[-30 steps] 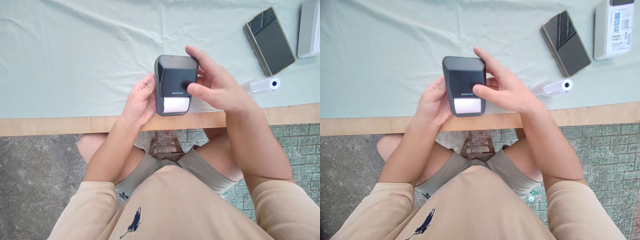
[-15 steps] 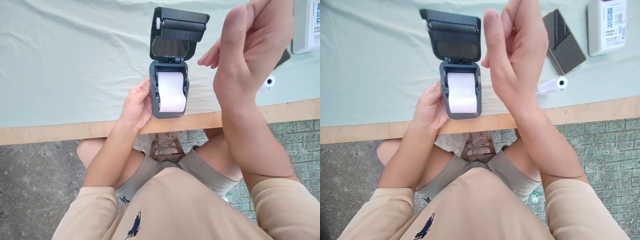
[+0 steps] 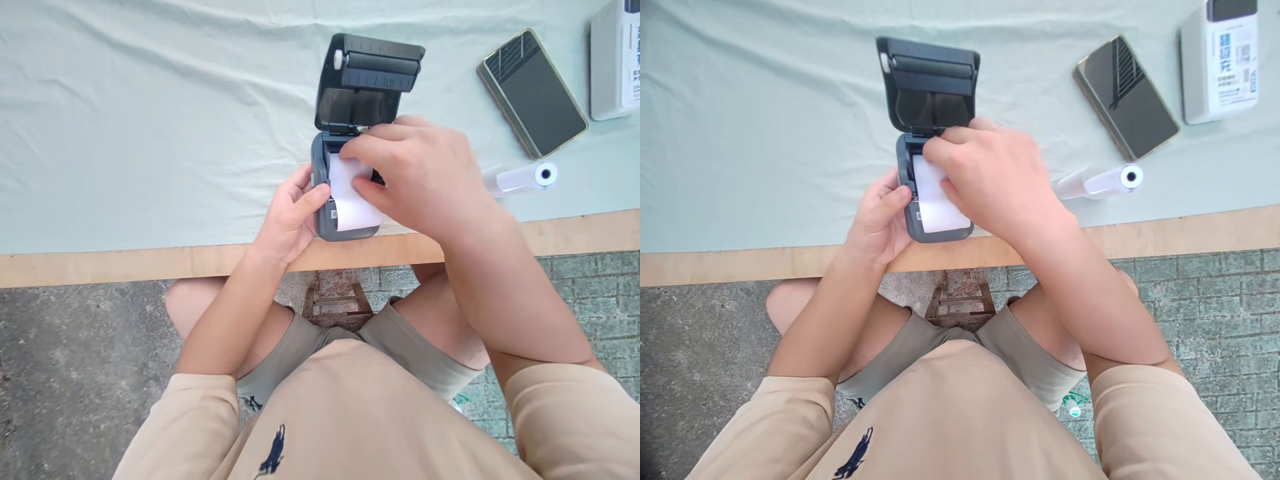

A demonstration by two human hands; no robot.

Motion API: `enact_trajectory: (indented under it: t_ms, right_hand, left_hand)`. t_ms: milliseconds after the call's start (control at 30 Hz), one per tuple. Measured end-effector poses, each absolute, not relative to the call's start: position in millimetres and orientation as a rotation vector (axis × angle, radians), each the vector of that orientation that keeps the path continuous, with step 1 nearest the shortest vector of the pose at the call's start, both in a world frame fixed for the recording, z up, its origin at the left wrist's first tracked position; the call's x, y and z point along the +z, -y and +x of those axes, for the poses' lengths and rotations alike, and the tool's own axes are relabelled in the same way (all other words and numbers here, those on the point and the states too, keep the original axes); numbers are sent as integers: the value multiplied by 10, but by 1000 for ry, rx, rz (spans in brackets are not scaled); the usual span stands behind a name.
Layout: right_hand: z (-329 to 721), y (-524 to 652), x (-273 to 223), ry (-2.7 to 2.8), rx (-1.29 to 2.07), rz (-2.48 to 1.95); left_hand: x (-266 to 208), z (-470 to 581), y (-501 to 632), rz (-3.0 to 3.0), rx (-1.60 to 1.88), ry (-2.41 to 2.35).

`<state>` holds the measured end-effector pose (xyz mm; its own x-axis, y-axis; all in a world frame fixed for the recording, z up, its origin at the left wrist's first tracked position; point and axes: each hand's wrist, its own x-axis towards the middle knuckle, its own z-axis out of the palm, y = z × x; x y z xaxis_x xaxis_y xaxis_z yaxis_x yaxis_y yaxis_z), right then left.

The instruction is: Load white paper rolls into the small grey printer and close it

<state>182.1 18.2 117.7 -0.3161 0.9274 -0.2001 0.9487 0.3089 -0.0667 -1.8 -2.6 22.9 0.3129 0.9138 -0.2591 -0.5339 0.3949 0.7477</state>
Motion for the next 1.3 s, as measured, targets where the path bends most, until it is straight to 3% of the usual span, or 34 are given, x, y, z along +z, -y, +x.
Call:
enact_trajectory:
  t_ms: [267, 433, 600, 700, 800, 933, 1133, 1300]
  right_hand:
    - [2018, -235, 975, -2781, -128, 1616]
    - [2077, -200, 1232, -2838, -233, 1635]
    - [2483, 38, 1616, -2785, -447, 2217]
    - [2827, -6, 1478, -2581, -279, 2425]
    - [3081, -192, 1106, -2471, -110, 2316]
    - [3199, -263, 942, -2455, -176, 2249]
    - [3463, 117, 1430, -2305, -387, 2646]
    - [3958, 361, 1009, -2454, -554, 2582]
  left_hand:
    - [243, -41, 32, 642, 927, -792]
    - [274, -12, 18, 591, 946, -850]
    - [277, -18, 4, 578, 947, -833]
    - [266, -24, 0, 597, 946, -832]
    - [260, -15, -12, 613, 953, -841]
    - [268, 3, -38, 630, 974, -860]
    - [275, 7, -48, 645, 990, -854]
    - [283, 17, -36, 640, 984, -874]
